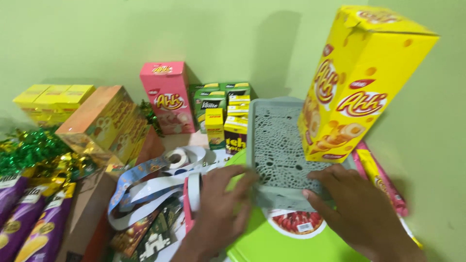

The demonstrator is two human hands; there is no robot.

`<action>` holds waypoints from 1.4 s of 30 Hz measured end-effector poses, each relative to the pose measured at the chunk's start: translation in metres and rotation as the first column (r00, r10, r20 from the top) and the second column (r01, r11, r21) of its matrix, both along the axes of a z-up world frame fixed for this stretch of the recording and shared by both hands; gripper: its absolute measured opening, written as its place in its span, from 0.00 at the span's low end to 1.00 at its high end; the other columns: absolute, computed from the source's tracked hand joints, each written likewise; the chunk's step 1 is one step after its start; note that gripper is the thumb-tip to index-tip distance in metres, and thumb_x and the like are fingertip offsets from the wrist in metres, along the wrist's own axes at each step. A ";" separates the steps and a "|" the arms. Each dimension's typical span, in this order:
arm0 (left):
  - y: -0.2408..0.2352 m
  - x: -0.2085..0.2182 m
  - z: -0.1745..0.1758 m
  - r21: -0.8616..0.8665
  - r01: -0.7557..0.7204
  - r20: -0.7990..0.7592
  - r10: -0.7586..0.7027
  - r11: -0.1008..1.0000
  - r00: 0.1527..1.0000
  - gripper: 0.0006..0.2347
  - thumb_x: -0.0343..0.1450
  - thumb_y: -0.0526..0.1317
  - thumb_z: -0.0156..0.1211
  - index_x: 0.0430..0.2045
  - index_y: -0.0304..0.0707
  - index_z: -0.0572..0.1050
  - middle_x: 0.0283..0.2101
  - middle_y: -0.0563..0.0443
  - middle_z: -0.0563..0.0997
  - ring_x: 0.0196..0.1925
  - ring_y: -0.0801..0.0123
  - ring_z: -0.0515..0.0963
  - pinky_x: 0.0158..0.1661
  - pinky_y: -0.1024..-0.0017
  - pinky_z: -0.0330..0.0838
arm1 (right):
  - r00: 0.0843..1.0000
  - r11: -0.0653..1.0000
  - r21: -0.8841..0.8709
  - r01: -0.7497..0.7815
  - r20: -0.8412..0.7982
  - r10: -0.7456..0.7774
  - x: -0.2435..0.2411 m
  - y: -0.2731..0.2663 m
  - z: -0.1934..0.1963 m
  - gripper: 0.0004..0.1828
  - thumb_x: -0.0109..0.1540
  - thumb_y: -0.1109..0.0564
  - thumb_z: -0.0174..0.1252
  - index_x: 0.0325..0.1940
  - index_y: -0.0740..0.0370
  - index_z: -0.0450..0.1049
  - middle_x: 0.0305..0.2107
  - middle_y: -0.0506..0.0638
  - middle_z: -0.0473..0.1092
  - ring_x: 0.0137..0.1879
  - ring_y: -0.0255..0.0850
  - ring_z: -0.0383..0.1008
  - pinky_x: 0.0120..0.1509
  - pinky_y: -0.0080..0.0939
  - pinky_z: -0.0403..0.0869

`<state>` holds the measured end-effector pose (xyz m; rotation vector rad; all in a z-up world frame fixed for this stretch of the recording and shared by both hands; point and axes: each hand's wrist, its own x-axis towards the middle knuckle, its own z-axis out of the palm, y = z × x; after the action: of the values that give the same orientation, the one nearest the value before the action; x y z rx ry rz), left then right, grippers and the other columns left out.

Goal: The person arranges boxes of snacks on a green plastic tray. They place a large yellow box of Nabati Ahl crackers and a smaller yellow box of Mixagrip Herbal Grogges onto the tray, adjusting their positions.

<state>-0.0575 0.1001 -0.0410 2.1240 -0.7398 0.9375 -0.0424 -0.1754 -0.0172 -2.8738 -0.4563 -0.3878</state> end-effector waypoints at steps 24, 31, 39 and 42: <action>0.070 -0.036 -0.123 -0.469 0.075 -0.161 -0.169 0.880 0.972 0.19 0.79 0.49 0.35 0.54 0.32 0.66 0.56 0.39 0.67 0.59 0.53 0.69 0.57 0.56 0.65 | 0.383 0.375 0.902 0.215 -0.431 0.817 -0.051 0.153 -0.116 0.46 0.61 0.57 0.62 0.77 0.57 0.45 0.71 0.65 0.46 0.54 0.46 0.80 0.49 0.46 0.84; 0.069 -0.032 -0.123 -0.507 0.061 -0.121 -0.141 0.860 0.983 0.23 0.80 0.55 0.31 0.57 0.33 0.62 0.59 0.37 0.65 0.63 0.50 0.67 0.61 0.52 0.63 | 0.231 0.305 0.747 0.591 -0.519 0.823 -0.027 0.174 -0.062 0.34 0.57 0.64 0.58 0.70 0.69 0.64 0.62 0.62 0.67 0.51 0.51 0.76 0.50 0.53 0.78; 0.066 -0.030 -0.126 -0.547 -0.002 -0.160 -0.103 0.837 0.982 0.23 0.79 0.54 0.31 0.58 0.34 0.62 0.59 0.38 0.65 0.63 0.50 0.66 0.61 0.51 0.62 | 0.337 0.238 0.673 0.701 -0.607 0.720 -0.026 0.177 -0.092 0.24 0.62 0.71 0.49 0.63 0.81 0.72 0.38 0.67 0.70 0.39 0.48 0.66 0.39 0.47 0.68; 0.067 -0.031 -0.122 -0.565 -0.004 -0.171 -0.112 0.825 0.979 0.24 0.80 0.54 0.29 0.57 0.32 0.63 0.60 0.37 0.66 0.64 0.49 0.66 0.63 0.51 0.61 | 0.363 0.225 0.731 0.645 -0.551 0.751 -0.026 0.169 -0.108 0.24 0.63 0.70 0.50 0.62 0.81 0.76 0.29 0.65 0.71 0.29 0.46 0.69 0.29 0.45 0.68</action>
<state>-0.0887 0.1668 -0.1630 1.6256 -0.3553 0.7776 -0.0681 -0.0068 -0.1252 -1.1620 0.0166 0.8406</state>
